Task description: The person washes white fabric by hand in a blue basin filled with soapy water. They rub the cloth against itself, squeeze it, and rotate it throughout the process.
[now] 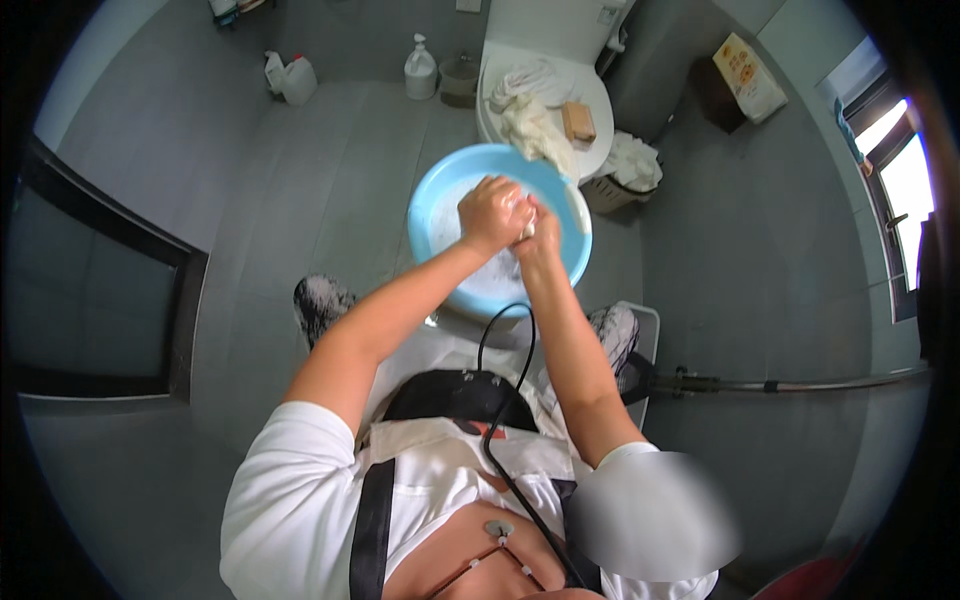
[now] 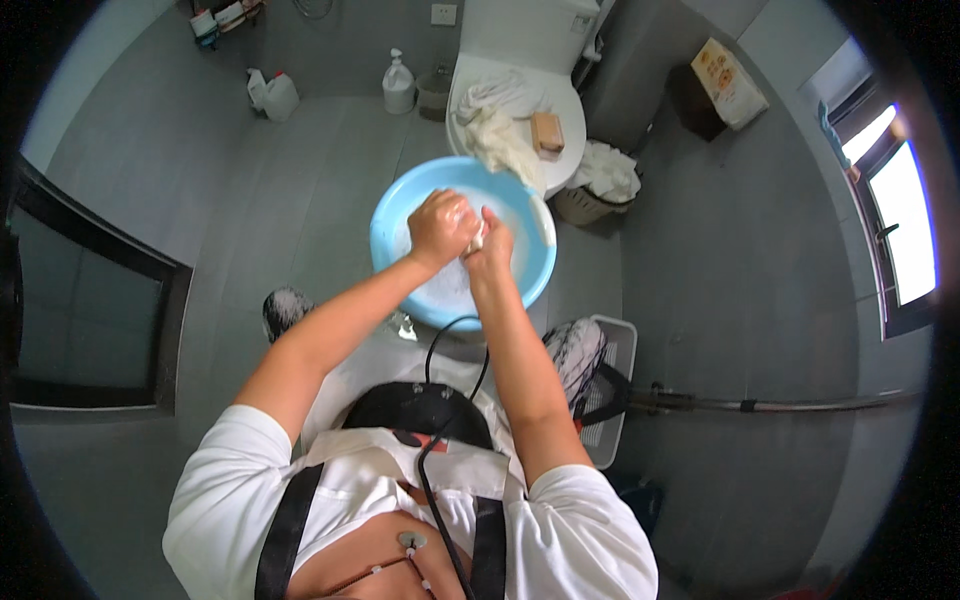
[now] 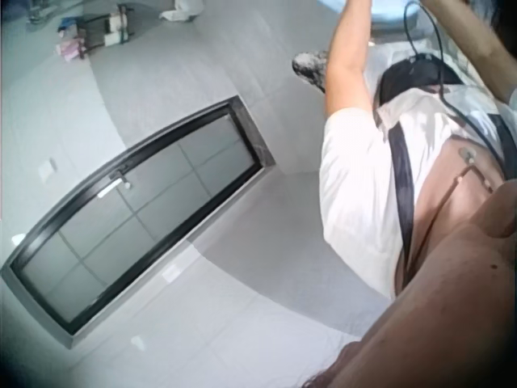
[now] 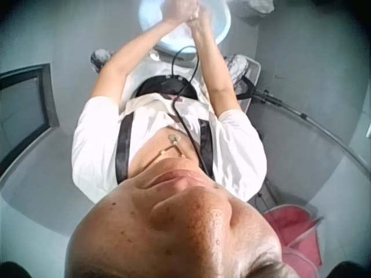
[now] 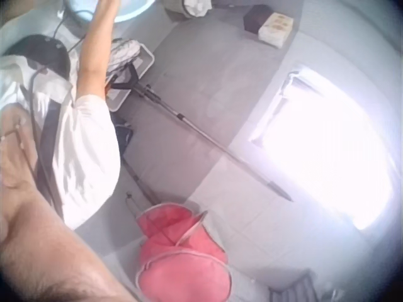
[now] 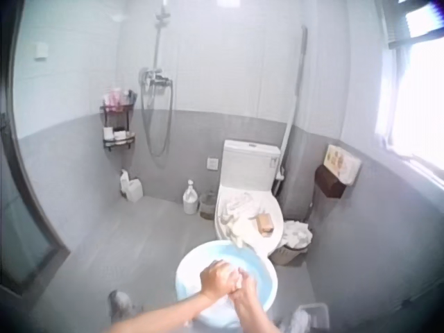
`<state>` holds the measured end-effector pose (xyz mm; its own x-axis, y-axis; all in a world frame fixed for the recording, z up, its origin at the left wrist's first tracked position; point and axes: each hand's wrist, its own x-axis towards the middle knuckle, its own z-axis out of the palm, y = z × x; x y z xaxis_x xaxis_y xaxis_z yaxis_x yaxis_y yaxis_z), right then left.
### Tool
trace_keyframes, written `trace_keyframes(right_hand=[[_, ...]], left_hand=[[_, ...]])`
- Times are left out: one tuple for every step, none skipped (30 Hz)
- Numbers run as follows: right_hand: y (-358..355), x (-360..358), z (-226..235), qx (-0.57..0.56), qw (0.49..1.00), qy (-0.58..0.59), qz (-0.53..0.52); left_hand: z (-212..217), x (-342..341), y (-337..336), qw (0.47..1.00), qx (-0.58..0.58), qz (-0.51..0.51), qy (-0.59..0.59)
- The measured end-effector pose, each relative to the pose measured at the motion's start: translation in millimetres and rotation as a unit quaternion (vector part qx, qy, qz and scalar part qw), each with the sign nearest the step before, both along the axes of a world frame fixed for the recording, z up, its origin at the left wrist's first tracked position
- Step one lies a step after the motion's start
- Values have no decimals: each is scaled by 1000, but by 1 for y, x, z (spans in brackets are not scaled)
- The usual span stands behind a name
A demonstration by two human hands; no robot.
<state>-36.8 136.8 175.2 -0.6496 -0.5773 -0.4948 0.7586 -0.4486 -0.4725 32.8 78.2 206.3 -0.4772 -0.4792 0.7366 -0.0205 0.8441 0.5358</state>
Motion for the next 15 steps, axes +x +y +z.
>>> trace_keyframes(right_hand=[[-1,-12,-21,-10,1000,14,3],[-1,-18,-33,-18,1000,24,10],[-3,-24,-33,-30,998,51,21],[-2,-23,-32,-40,996,72,33],[-1,-23,-31,-49,993,94,43],[4,-19,-21,-19,993,84,80],[9,-13,-6,12,990,73,118],[14,-11,5,43,985,65,154],[21,-14,10,74,975,104,182],[29,-20,12,104,962,141,212],[32,-32,13,134,945,177,241],[34,-48,11,146,932,212,255],[32,-63,15,160,931,222,241],[27,-78,20,173,930,232,227],[19,-95,21,175,924,290,177]], left_hand=[[-7,-5,-2,1000,26,-5,4],[-12,-7,-5,999,53,-6,4],[-16,-13,-9,994,107,-9,33],[-21,-15,-13,985,163,-12,56],[-24,-19,-19,972,219,-15,79],[-26,-23,-23,937,340,-21,76],[-24,-26,-27,926,369,-29,72],[-20,-31,-32,914,397,-39,71],[-24,-38,-37,910,402,-64,72],[-32,-44,-44,907,407,-86,72],[-38,-49,-53,902,411,-108,73],[-40,-53,-61,891,435,-115,59],[-44,-55,-72,879,459,-119,47],[-46,-56,-83,867,483,-121,34],[-41,-56,-89,858,498,-125,9]])
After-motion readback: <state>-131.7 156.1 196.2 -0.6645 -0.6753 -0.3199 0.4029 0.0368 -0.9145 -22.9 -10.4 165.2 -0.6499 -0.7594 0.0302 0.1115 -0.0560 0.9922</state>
